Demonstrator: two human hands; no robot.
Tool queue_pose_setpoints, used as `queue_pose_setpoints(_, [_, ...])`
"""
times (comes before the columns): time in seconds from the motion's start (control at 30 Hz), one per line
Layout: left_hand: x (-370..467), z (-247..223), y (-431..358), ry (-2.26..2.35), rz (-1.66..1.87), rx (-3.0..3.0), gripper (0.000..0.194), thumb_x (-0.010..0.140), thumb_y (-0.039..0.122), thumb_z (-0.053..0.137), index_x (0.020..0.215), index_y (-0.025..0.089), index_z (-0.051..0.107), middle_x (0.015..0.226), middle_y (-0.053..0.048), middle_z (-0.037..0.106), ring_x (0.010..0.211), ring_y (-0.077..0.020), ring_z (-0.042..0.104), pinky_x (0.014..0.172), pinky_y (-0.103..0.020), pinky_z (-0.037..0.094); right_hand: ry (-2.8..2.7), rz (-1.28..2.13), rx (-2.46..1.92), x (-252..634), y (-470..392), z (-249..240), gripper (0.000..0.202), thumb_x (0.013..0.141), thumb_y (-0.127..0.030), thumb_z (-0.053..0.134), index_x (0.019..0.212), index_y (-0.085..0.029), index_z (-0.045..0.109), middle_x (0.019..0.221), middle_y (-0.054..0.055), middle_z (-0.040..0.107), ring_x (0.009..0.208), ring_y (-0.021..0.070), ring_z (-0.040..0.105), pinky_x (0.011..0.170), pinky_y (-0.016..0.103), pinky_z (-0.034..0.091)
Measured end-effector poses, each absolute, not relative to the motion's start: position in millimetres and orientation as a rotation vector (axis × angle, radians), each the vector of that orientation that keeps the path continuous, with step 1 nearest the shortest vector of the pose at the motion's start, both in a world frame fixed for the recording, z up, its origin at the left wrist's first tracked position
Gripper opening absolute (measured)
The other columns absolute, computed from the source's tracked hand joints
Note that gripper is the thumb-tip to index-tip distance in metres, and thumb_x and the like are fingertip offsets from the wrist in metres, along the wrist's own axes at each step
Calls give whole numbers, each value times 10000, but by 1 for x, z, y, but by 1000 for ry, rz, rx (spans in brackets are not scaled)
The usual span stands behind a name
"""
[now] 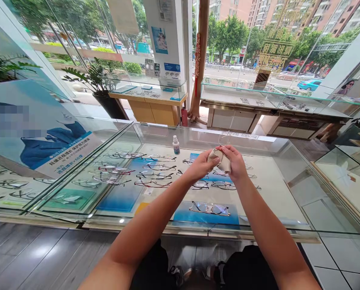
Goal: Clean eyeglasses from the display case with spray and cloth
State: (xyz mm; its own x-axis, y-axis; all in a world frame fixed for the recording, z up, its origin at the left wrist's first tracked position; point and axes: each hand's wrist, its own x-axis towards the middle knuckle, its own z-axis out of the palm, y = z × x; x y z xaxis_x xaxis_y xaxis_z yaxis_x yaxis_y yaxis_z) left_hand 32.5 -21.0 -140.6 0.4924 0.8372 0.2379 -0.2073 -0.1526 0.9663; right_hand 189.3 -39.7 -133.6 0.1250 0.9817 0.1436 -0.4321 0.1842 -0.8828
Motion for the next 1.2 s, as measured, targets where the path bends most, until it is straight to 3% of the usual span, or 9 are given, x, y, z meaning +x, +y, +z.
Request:
queue_pose_setpoints(0.17, [40, -148, -19, 615, 1121, 1475, 717, 875, 748, 746, 1266, 146, 729, 1018, -85, 737, 889, -199, 619, 786, -299, 493, -945, 1203, -803, 184, -41, -136, 257, 765, -486, 898, 817, -268, 771, 988, 21, 833, 930, 219, 728, 860, 358, 573])
queue_pose_setpoints(0.37, [41, -145, -18, 692, 1157, 1429, 756, 898, 841, 629, 1123, 132, 759, 842, -44, 679, 761, -168, 560, 714, -295, 452, -995, 1174, -804, 180, -43, -134, 228, 770, -477, 890, 799, -277, 785, 934, 14, 812, 909, 206, 705, 856, 342, 565])
queue_pose_setpoints(0.53, [28, -136, -15, 577, 974, 1455, 645, 859, 797, 723, 928, 157, 679, 741, -2, 570, 646, -125, 438, 609, -275, 357, -861, 1224, -817, 185, -42, -132, 242, 731, -440, 916, 789, -258, 767, 962, 22, 828, 869, 213, 716, 818, 362, 585])
queue_pose_setpoints(0.7, [26, -135, -15, 509, 899, 1499, 625, 836, 712, 810, 1099, 158, 690, 817, -10, 613, 665, -120, 464, 612, -261, 366, -864, 1205, -839, 187, -40, -135, 261, 744, -461, 902, 807, -251, 760, 1013, 35, 841, 881, 220, 724, 786, 361, 577])
queue_pose_setpoints(0.83, [34, -142, -15, 593, 1052, 1525, 692, 876, 762, 736, 1180, 140, 724, 854, -34, 654, 739, -152, 534, 675, -277, 433, -945, 1188, -834, 182, -41, -138, 283, 777, -512, 897, 848, -264, 778, 1011, 26, 833, 893, 208, 710, 764, 343, 546])
queue_pose_setpoints(1.0, [36, -144, -12, 689, 1082, 1505, 729, 942, 824, 576, 1087, 129, 739, 744, -8, 596, 680, -150, 497, 635, -283, 396, -969, 1165, -797, 178, -43, -138, 254, 774, -485, 906, 805, -268, 779, 963, 11, 819, 890, 184, 693, 801, 313, 546])
queue_pose_setpoints(1.2, [25, -141, -9, 545, 917, 1476, 614, 891, 765, 709, 995, 163, 648, 760, 12, 533, 635, -119, 449, 591, -266, 365, -832, 1190, -843, 183, -40, -137, 283, 712, -474, 937, 790, -257, 774, 996, 26, 836, 867, 210, 717, 793, 356, 580])
